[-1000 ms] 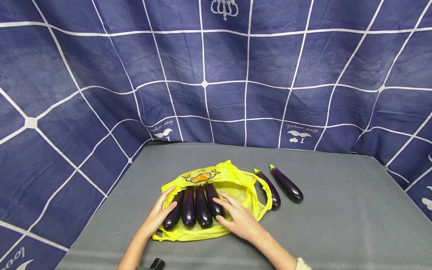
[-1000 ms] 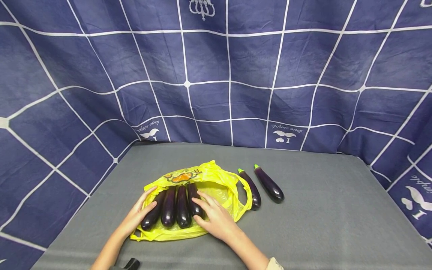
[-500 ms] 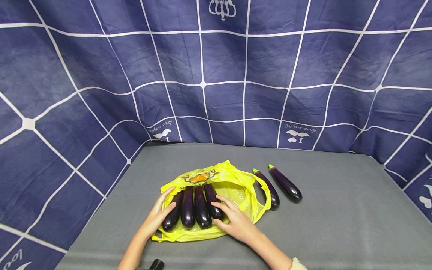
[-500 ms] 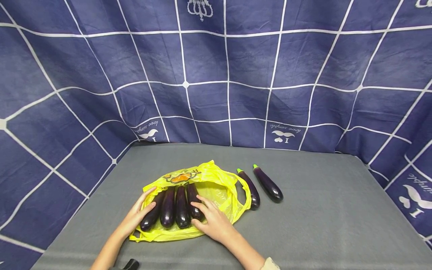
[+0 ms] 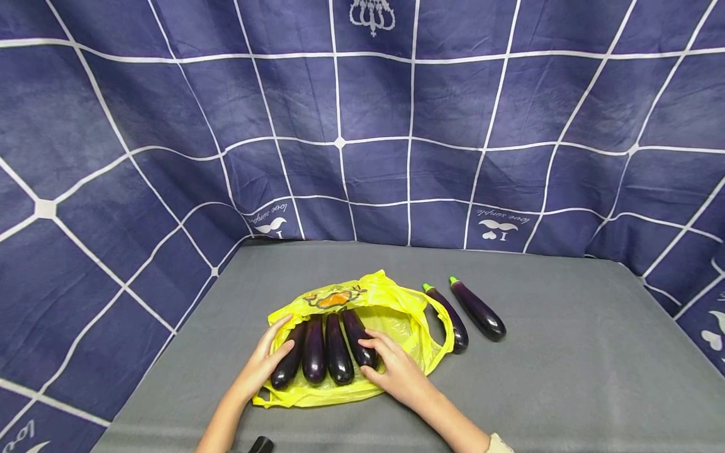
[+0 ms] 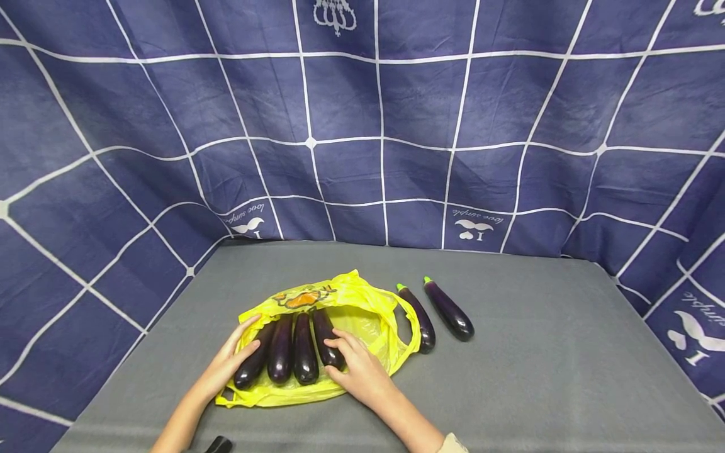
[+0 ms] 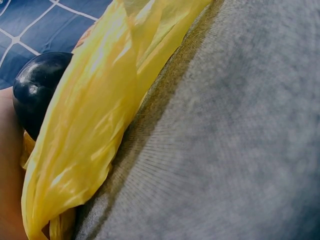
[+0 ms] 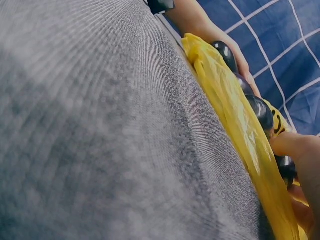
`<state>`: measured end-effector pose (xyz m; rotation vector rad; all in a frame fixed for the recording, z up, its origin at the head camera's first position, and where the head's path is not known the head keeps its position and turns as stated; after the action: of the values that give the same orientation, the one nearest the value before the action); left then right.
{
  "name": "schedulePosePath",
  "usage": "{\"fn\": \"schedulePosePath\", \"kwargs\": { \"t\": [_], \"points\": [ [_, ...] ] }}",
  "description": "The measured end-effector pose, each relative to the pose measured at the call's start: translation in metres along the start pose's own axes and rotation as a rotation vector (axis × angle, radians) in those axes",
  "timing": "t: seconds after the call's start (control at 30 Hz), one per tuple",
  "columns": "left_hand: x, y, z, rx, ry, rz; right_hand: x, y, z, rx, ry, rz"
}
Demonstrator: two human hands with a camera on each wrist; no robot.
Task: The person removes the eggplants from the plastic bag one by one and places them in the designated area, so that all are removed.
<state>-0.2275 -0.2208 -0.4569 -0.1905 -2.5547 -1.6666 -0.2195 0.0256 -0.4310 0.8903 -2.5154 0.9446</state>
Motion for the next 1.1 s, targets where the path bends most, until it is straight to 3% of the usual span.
{"fn": "schedulePosePath", "kwargs": {
  "t": [0.2,0.4,0.67,0.9,1.1],
  "points": [
    [0.0,-0.001,0.0,0.002,0.0,-0.008,0.001,-0.002,-0.004,-0.001,0.008,0.019],
    [-0.001,0.0,0.001,0.005,-0.003,-0.01,0.002,-0.004,-0.014,0.013,-0.04,0.075],
    [-0.002,-0.001,0.003,0.001,-0.004,-0.005,0.002,-0.006,-0.032,0.012,-0.065,0.084],
    [-0.002,0.001,0.002,0.006,-0.004,-0.012,-0.005,-0.006,-0.049,-0.057,-0.068,0.051],
    [-0.001,0.0,0.0,0.001,-0.005,-0.011,-0.013,-0.007,-0.068,-0.099,-0.009,-0.023]
  ]
}}
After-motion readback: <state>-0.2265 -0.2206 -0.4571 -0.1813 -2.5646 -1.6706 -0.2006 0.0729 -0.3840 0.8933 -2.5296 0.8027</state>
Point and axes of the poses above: each hand's wrist, its own x-axis towards the middle knuckle, its own z-axis out of the palm, y = z × x, the point moved 7 cm from there along x, towards the middle knuckle
